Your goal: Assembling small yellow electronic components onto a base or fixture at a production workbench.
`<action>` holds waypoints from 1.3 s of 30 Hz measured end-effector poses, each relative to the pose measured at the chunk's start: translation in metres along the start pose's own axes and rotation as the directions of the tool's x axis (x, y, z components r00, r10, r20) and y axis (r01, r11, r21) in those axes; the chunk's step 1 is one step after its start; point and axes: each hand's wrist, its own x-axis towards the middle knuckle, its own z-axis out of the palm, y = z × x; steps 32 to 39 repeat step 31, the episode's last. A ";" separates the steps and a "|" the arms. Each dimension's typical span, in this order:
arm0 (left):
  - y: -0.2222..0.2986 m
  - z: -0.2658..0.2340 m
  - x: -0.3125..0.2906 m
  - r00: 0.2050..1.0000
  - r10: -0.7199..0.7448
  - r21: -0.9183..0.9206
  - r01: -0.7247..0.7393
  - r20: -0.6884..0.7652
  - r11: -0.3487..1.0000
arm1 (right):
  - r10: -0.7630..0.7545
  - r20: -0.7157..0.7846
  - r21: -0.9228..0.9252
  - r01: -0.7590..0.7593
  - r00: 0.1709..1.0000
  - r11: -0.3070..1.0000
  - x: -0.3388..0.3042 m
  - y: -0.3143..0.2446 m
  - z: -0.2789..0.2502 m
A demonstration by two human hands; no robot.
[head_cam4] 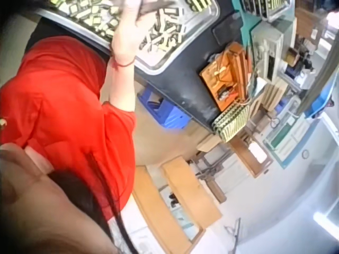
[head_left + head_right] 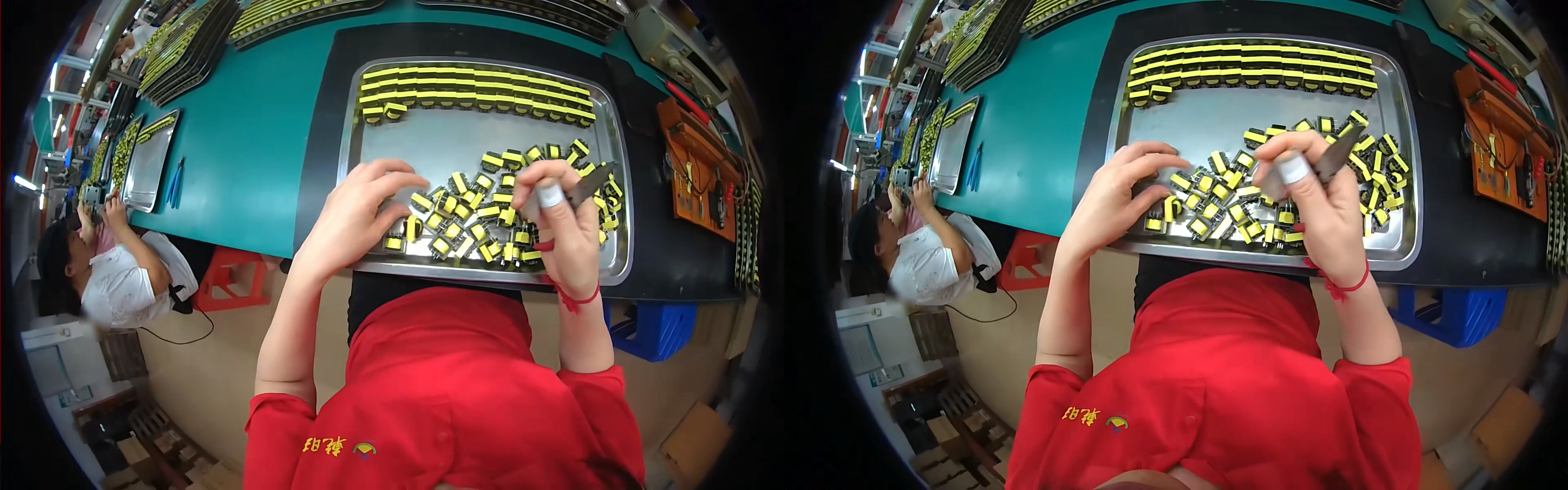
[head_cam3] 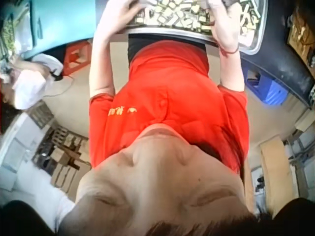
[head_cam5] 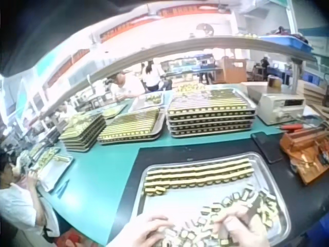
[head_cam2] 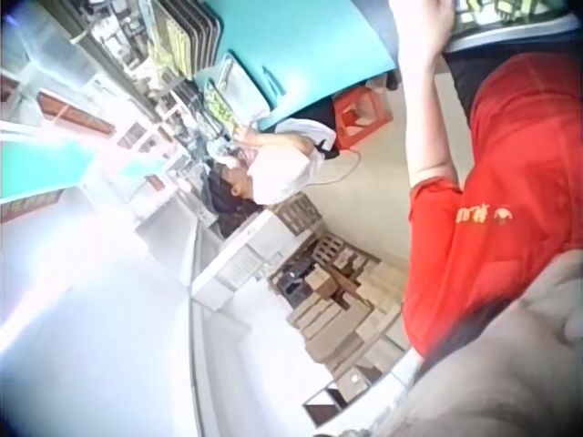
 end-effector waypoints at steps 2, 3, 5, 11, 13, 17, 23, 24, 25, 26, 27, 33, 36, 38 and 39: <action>-0.001 0.000 0.003 0.999 -0.026 -0.025 0.027 0.024 0.999 | 0.066 0.019 -0.108 -0.063 0.998 0.992 -0.002 -0.005 0.002; -0.001 0.000 0.004 0.998 -0.052 -0.048 0.054 0.040 0.997 | 0.103 0.001 -0.154 -0.102 0.995 0.983 -0.002 -0.007 0.008; -0.004 0.001 0.006 0.999 -0.034 -0.037 0.035 0.038 0.999 | 0.013 0.016 -0.329 -0.007 1.000 0.944 0.000 -0.001 0.011; 0.012 0.007 -0.026 0.919 -0.355 -0.842 0.049 -0.172 0.537 | -0.077 0.328 -0.643 0.282 0.942 0.712 0.002 0.002 0.015; 0.011 0.010 -0.038 0.929 -0.354 -0.918 0.044 -0.107 0.394 | -0.076 0.375 -0.667 0.326 0.924 0.670 0.003 0.001 0.020; 0.010 0.018 -0.050 0.923 -0.369 -0.964 -0.005 -0.107 0.265 | -0.034 0.350 -0.760 0.305 0.936 0.575 0.001 0.005 0.026; 0.013 0.022 -0.056 0.897 -0.425 -0.978 -0.038 -0.124 0.205 | -0.005 0.416 -0.789 0.364 0.909 0.495 -0.001 0.006 0.027; 0.013 0.023 -0.056 0.895 -0.428 -0.980 -0.044 -0.126 0.197 | -0.015 0.410 -0.794 0.366 0.912 0.486 0.000 0.006 0.026; 0.012 0.023 -0.055 0.906 -0.398 -0.980 -0.072 -0.142 0.186 | -0.029 0.401 -0.799 0.365 0.915 0.478 0.002 0.006 0.026; 0.012 0.023 -0.055 0.916 -0.367 -0.979 -0.100 -0.160 0.175 | -0.124 0.403 -0.787 0.412 0.907 0.460 0.006 0.008 0.026; 0.014 0.023 -0.055 0.916 -0.369 -0.980 -0.102 -0.160 0.171 | -0.120 0.405 -0.788 0.412 0.906 0.458 0.007 0.007 0.028; 0.015 0.023 -0.060 0.932 -0.328 -0.942 -0.040 -0.155 0.333 | -0.177 0.411 -0.812 0.447 0.895 0.376 0.012 -0.002 0.041; 0.015 0.023 -0.060 0.932 -0.328 -0.942 -0.040 -0.155 0.333 | -0.177 0.411 -0.812 0.447 0.895 0.376 0.012 -0.002 0.041; 0.015 0.023 -0.060 0.932 -0.328 -0.942 -0.040 -0.155 0.333 | -0.177 0.411 -0.812 0.447 0.895 0.376 0.012 -0.002 0.041; 0.015 0.023 -0.060 0.932 -0.328 -0.942 -0.040 -0.155 0.333 | -0.177 0.411 -0.812 0.447 0.895 0.376 0.012 -0.002 0.041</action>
